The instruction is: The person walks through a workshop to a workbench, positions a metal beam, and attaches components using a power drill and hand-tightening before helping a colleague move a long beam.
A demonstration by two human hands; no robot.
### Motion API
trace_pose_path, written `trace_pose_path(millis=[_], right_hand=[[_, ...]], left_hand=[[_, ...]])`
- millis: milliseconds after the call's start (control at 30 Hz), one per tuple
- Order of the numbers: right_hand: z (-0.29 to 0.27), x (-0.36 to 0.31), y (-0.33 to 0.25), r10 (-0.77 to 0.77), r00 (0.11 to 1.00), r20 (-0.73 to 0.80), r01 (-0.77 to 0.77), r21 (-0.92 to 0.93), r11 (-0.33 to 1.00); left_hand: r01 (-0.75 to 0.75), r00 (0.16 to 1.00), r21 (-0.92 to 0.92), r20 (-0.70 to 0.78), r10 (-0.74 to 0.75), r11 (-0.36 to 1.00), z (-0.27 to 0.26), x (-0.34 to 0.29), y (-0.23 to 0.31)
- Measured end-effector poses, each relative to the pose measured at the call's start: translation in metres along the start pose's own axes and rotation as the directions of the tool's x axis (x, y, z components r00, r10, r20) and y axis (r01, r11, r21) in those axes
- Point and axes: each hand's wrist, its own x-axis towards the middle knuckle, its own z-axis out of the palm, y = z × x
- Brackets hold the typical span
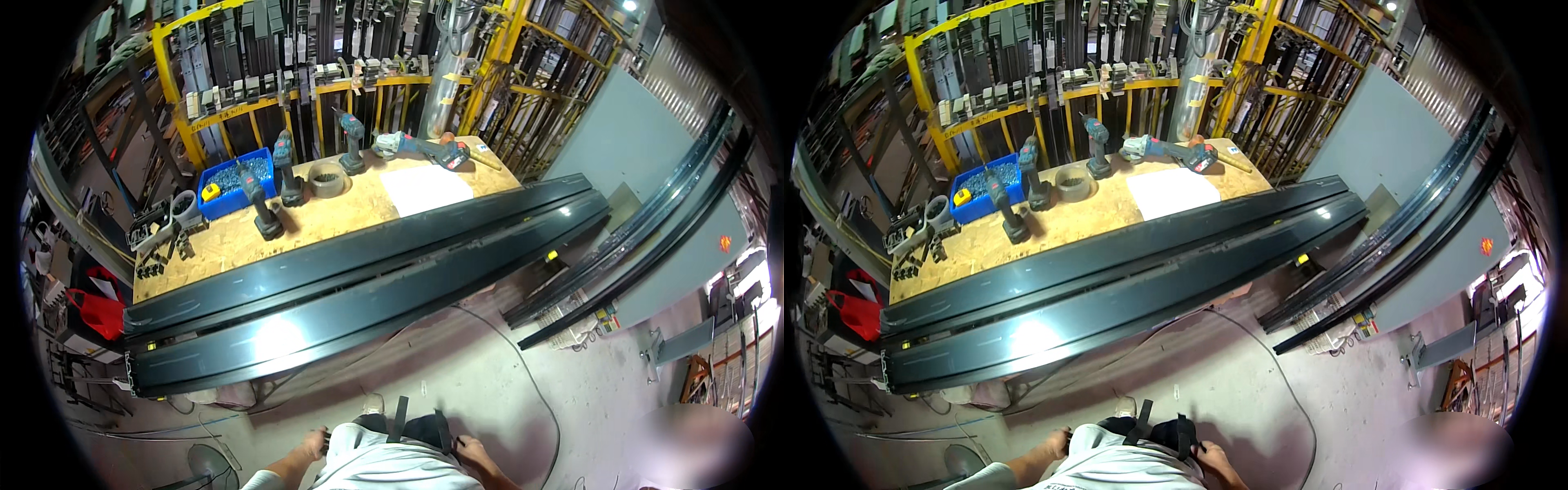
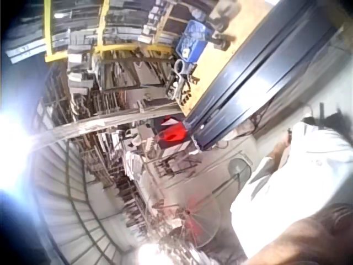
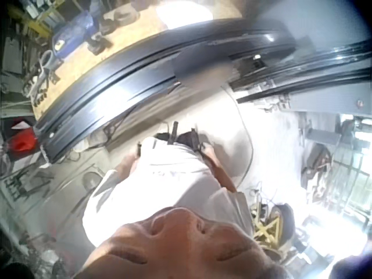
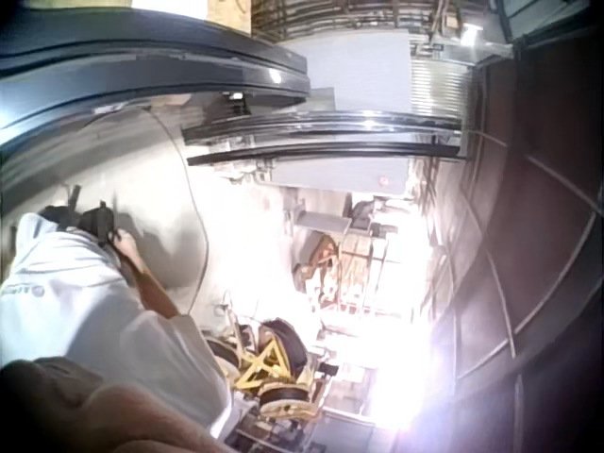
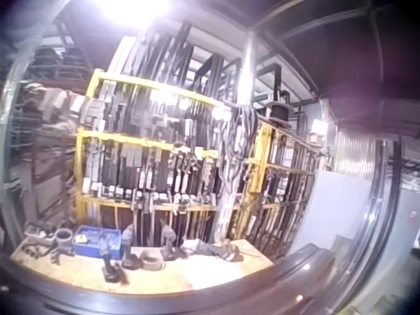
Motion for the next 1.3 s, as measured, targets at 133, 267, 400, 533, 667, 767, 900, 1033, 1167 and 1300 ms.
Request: trace_pose_path(millis=[133, 267, 400, 533, 667, 767, 900, 1033, 1167, 1300], right_hand=[[-0.101, 0.05, -0.102, -0.115, 0.987, -0.111, 0.126, 0.096, 0.987], [-0.211, 0.106, -0.206, -0.533, 0.833, -0.147, 0.549, 0.104, 0.83], [-0.278, 0.187, -0.308, -0.817, 0.566, -0.106, 0.82, 0.168, 0.546], [-0.308, 0.257, -0.386, -0.915, 0.402, 0.016, 0.892, 0.218, 0.396], [-0.304, 0.279, -0.449, -0.939, 0.247, 0.241, 0.937, 0.188, 0.295], [-0.277, 0.27, -0.47, -0.925, 0.11, 0.363, 0.961, 0.2, 0.193], [-0.256, 0.255, -0.461, -0.899, -0.036, 0.437, 0.941, 0.319, 0.117], [-0.222, 0.243, -0.434, -0.893, -0.143, 0.426, 0.939, 0.343, 0.014], [-0.204, 0.224, -0.418, -0.722, -0.056, 0.689, 0.987, 0.149, 0.066], [-0.168, 0.203, -0.437, -0.808, -0.265, 0.526, 0.964, 0.129, -0.231]], left_hand=[[-0.127, 0.988, -0.009, -0.086, 0.126, 0.992, 0.028, -0.043, 0.086], [-0.223, 0.926, -0.028, -0.317, 0.203, 0.974, 0.064, -0.067, 0.095], [-0.249, 0.86, -0.135, -0.487, 0.154, 0.959, 0.102, -0.066, 0.056], [-0.275, 0.792, -0.409, -0.61, -0.036, 0.87, 0.181, -0.076, 0.011], [-0.024, 0.714, 0.003, -0.7, 0.02, 1.0, 0.284, -0.145, 0.03], [-0.104, 0.674, -0.29, -0.724, -0.147, 0.951, 0.327, -0.165, 0.023], [0.021, 0.672, -0.145, -0.73, -0.121, 0.989, 0.346, -0.176, 0.011], [0.036, 0.705, 0.021, -0.709, -0.01, 0.999, 0.352, -0.14, -0.011], [-0.016, 0.687, -0.136, -0.721, -0.088, 0.991, 0.354, -0.146, -0.032], [-0.079, 0.674, -0.271, -0.724, -0.149, 0.959, 0.322, -0.134, -0.066]])
